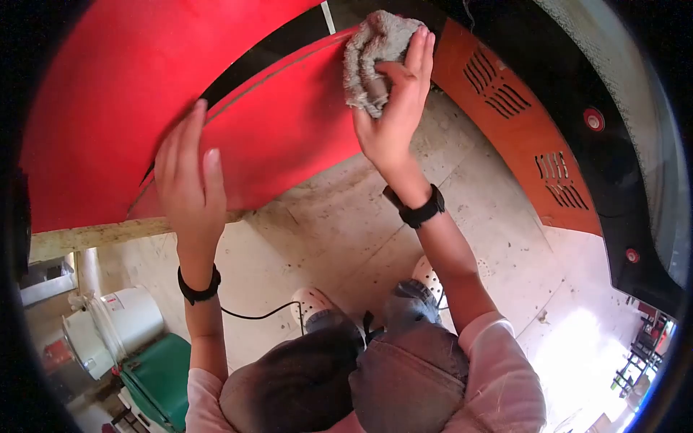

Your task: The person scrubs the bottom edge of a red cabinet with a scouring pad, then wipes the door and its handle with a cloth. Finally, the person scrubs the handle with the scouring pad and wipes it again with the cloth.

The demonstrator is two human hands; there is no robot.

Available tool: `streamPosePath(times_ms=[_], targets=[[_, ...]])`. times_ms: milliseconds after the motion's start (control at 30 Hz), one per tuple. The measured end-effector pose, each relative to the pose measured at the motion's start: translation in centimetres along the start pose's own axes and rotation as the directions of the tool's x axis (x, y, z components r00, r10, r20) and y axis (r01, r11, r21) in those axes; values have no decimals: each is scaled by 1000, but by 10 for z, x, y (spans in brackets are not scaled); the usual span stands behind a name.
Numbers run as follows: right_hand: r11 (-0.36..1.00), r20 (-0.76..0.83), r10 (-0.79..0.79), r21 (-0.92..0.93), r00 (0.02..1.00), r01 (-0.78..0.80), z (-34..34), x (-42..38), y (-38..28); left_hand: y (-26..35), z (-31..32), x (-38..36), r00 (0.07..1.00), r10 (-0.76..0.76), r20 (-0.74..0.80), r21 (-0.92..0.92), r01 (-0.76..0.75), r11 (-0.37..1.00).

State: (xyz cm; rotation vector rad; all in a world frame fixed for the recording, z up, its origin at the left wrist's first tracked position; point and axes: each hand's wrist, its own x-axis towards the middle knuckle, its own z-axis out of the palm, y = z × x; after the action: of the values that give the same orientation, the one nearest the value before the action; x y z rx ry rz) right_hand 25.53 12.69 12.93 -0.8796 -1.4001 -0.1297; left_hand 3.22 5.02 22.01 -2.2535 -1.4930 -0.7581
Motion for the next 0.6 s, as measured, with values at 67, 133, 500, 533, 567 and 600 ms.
streamPosePath(times_ms=[67,133,500,533,567,600], targets=[[995,7,-83,-61,996,84,4,4,5,4,-4,8,996,-89,26,-29,90,996],[994,-8,-101,-49,995,100,3,9,7,3,-11,12,982,-170,83,-183,182,966],[989,116,-28,150,993,10,51,-40,-49,6,-23,20,930,-311,195,-392,365,845],[988,146,-47,149,988,25,58,-48,-53,4,-25,20,926,-318,203,-429,376,822],[988,155,-105,127,982,85,63,-53,-58,0,-28,21,919,-309,244,-442,389,808],[983,166,-164,108,972,147,67,-57,-63,-5,-31,21,911,-301,283,-454,404,794]])
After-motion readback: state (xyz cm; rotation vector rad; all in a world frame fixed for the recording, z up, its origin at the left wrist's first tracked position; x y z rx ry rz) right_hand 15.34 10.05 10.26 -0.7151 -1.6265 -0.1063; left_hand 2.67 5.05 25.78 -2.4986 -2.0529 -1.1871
